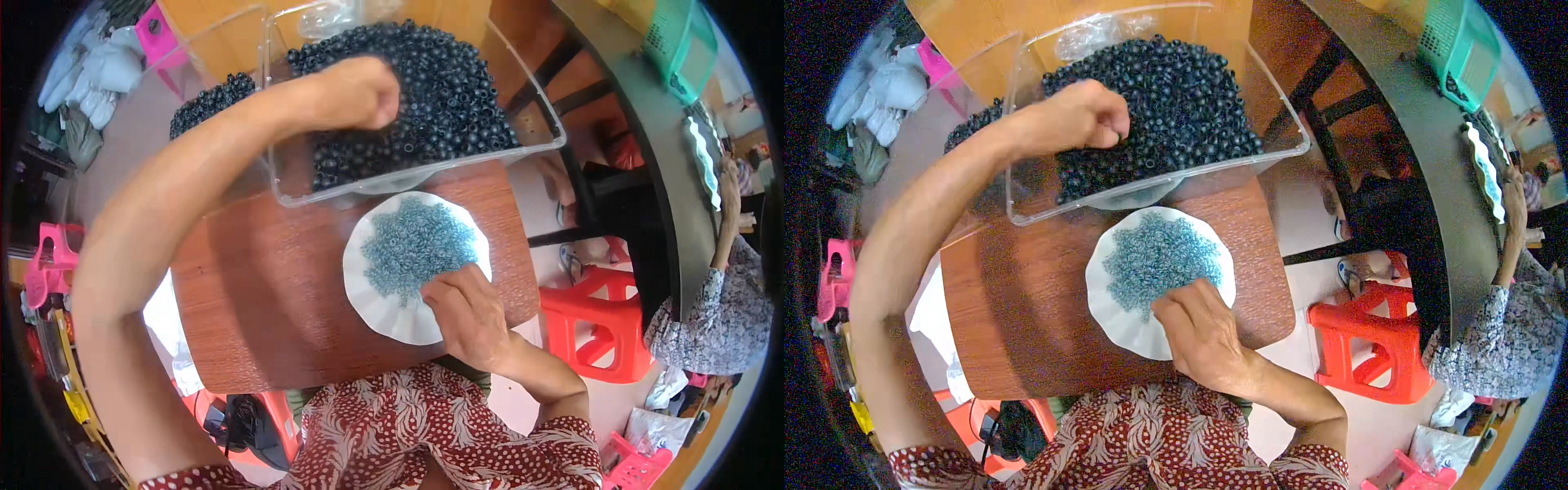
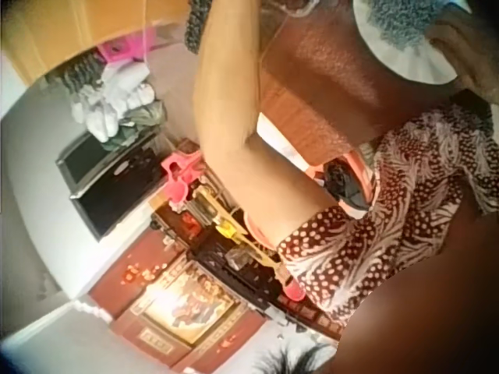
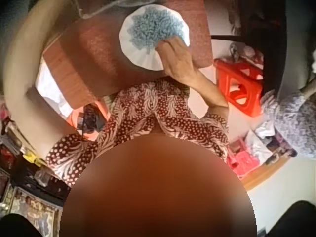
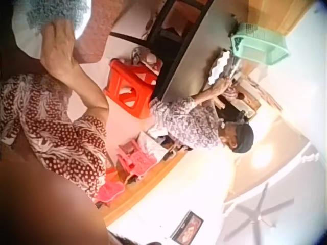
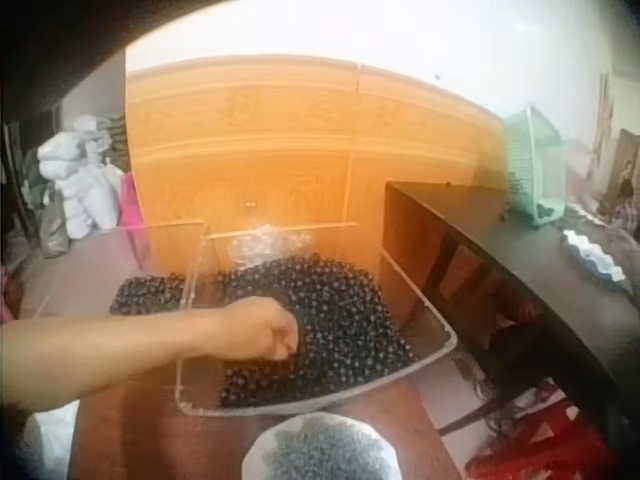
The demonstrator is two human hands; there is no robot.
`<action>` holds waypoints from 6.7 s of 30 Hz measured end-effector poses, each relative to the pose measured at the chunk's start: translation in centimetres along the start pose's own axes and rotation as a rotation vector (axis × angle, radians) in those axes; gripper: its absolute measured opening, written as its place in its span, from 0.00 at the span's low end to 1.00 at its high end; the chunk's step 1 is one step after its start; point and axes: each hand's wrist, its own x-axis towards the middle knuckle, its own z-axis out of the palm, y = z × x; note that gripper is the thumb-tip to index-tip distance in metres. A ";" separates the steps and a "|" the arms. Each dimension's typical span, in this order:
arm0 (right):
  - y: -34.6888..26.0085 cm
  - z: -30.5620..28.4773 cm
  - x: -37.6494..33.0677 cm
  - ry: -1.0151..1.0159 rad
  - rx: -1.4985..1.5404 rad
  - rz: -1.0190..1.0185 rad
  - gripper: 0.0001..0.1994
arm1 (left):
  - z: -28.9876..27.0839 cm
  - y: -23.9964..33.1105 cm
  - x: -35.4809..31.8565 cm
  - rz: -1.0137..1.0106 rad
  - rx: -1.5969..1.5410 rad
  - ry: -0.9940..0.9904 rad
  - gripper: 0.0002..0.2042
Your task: Assembling small blue beads onto black components at a manual workstation.
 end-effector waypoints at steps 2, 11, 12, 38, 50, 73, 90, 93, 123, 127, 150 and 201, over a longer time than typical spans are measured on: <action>0.0 -0.2 0.2 0.020 0.021 -0.003 0.13 | -1.8 1.9 -1.8 -0.135 -0.333 0.055 0.06; -1.7 -0.5 0.1 0.055 0.100 0.142 0.08 | 1.1 10.1 -10.8 -0.233 -1.331 0.354 0.17; -1.8 -0.6 0.1 0.064 0.113 0.134 0.08 | 1.9 10.4 -11.5 -0.227 -1.373 0.378 0.17; -7.3 -0.6 -0.2 0.236 0.920 0.443 0.06 | 16.5 15.0 -15.6 -0.149 -1.956 0.585 0.15; -7.7 0.4 -0.8 0.263 0.809 0.384 0.06 | 17.2 15.7 -15.5 -0.073 -2.001 0.626 0.13; -6.0 0.5 -1.5 0.195 0.857 0.530 0.04 | 18.8 15.3 -15.3 -0.259 -2.091 0.512 0.10; -6.5 0.9 -1.3 0.363 0.825 0.568 0.05 | 19.5 15.9 -14.5 -0.297 -2.040 0.743 0.09; -6.9 1.0 -1.2 0.299 0.899 0.470 0.05 | 19.2 16.1 -14.3 -0.275 -2.079 0.724 0.10; -5.4 -0.1 -0.1 0.021 0.764 0.644 0.03 | 19.6 15.5 -15.1 -0.314 -2.156 0.594 0.10; -4.9 0.1 0.3 -0.032 0.612 0.645 0.03 | 18.6 15.5 -15.4 -0.395 -1.887 0.609 0.10; -2.6 -5.4 11.4 0.049 0.360 0.423 0.04 | 15.7 10.3 -15.3 -0.333 -1.908 0.507 0.07; 8.8 -0.9 22.6 -1.143 -0.135 0.207 0.05 | 16.4 7.6 -16.1 -0.327 -2.141 0.436 0.10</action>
